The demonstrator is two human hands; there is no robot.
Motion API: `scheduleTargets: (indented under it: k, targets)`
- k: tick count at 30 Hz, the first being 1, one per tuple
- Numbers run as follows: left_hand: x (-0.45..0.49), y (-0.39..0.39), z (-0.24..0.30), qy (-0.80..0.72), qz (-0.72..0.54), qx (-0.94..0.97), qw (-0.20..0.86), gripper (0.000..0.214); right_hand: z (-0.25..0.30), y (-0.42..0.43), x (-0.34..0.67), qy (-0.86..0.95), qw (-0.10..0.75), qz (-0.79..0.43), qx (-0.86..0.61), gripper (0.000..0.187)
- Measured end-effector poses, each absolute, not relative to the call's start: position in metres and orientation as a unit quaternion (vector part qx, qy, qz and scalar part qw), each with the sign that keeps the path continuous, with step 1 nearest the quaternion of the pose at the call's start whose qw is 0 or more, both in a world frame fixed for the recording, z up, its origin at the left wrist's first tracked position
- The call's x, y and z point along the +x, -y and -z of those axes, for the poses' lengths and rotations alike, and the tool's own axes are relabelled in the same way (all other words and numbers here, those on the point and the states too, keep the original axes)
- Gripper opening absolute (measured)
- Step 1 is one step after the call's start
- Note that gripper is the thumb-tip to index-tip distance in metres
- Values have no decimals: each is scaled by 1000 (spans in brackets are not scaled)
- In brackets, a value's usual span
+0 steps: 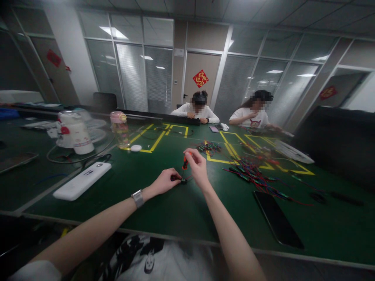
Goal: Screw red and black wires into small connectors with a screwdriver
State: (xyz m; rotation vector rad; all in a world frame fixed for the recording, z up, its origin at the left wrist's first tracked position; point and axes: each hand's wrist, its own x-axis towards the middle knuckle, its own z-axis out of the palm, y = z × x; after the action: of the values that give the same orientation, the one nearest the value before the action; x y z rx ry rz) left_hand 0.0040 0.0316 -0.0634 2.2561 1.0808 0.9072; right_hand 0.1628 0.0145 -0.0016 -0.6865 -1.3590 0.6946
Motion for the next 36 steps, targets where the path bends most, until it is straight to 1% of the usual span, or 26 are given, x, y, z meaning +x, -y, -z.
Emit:
scheduleTargets:
  k: [4,7,15,19,22,28,32,36]
  targets:
    - [4,-31,63,-394,-333,825,232,13,0,-15,165,602,647,-384,-267,24]
    - [4,-30,62,-397,-331,824,231,13,-2,-15,164,592,649,-412,-241,23]
    - [4,-29,60,-400,-331,820,241,13,3,-15,165,611,644,-389,-247,16]
    - [4,-29,59,-401,-329,821,240,13,3,-16,167,618,633,-384,-265,22]
    - [4,-29,59,-401,-330,822,234,13,2,-17,166,617,631,-397,-251,27]
    - [5,-29,60,-401,-332,822,230,12,3,-19,166,595,648,-414,-234,19]
    - [5,-30,62,-397,-333,822,235,12,3,-17,168,586,660,-397,-251,16]
    - [4,-30,62,-394,-332,825,233,13,0,-15,168,579,653,-421,-247,18]
